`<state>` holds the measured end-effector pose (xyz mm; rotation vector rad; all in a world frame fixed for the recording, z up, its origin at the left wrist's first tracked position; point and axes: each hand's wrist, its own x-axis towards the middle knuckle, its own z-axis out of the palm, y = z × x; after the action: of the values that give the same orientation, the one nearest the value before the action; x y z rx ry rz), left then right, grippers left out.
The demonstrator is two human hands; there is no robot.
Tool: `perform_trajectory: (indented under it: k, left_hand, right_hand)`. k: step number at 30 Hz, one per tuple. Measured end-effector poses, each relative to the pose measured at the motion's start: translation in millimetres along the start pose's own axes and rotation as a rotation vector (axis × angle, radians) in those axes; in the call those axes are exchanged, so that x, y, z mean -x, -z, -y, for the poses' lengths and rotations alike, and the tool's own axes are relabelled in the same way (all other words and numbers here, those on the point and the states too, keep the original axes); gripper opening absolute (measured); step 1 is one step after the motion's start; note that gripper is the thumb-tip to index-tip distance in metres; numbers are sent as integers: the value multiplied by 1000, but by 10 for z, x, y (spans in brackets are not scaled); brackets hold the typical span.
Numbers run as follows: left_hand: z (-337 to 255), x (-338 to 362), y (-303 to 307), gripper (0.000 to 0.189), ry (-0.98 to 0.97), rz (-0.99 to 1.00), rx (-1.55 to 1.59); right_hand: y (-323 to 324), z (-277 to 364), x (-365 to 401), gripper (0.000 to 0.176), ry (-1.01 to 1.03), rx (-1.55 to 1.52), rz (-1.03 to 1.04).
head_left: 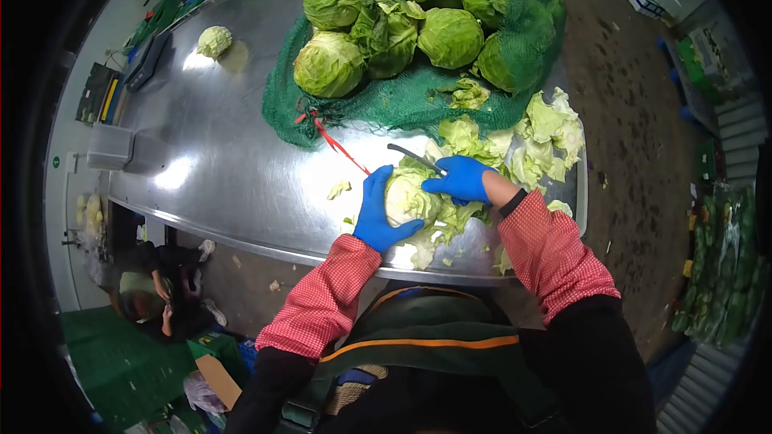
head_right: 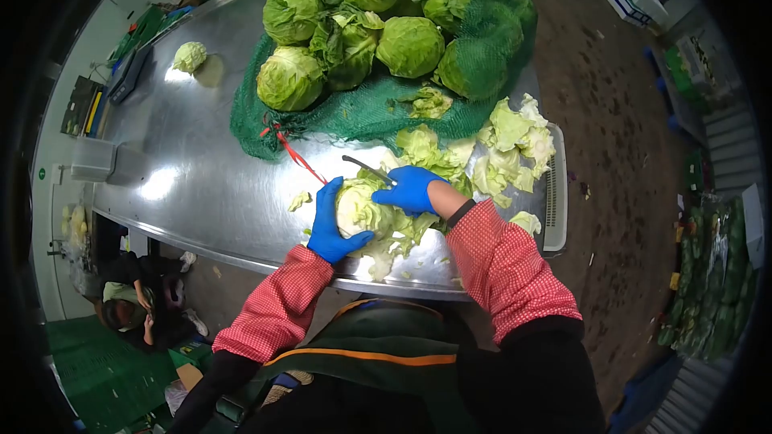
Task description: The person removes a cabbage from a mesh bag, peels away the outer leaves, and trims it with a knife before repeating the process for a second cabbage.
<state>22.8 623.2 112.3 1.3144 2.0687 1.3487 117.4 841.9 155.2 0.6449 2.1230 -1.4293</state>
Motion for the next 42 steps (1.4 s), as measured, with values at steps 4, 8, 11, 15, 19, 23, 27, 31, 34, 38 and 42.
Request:
perform_trajectory:
  k: [4, 8, 11, 15, 19, 23, 27, 31, 34, 38, 42]
  left_hand:
    - [-7, -9, -35, 107, -16, 8, -13]
    - [-43, -43, -51, 110, -3, 29, -36]
    - [50, 46, -17, 112, 24, 4, -15]
    - [199, 139, -35, 115, 46, -69, 150]
    - [166, 223, -29, 116, 87, -48, 117]
    - [76, 216, -19, 120, 93, -28, 98]
    - [-116, 156, -34, 122, 90, 15, 107]
    - [-159, 193, -40, 121, 50, 92, -7]
    - [-157, 232, -85, 119, 77, 124, -94]
    - [-198, 242, -89, 118, -60, 114, -130]
    - [-209, 237, -84, 116, -88, 110, -136]
  right_hand:
    - [12, 34, 63, 50, -39, -25, -20]
    - [-50, -8, 30, 49, -85, 222, -188]
    - [-140, -214, 33, 47, -39, 181, -221]
    - [-349, -372, -41, 37, 20, 125, -325]
    - [-301, -429, 0, 38, -51, 191, -470]
    - [-332, 61, 262, 53, 152, 273, -572]
    - [-256, 269, 266, 55, 257, 402, -375]
    - [-137, 115, 219, 44, 295, 449, -299]
    - [-178, 273, 313, 26, 302, 680, -402]
    - [-200, -176, 22, 25, 144, 535, -506]
    - [-252, -377, -46, 44, -10, 291, -548]
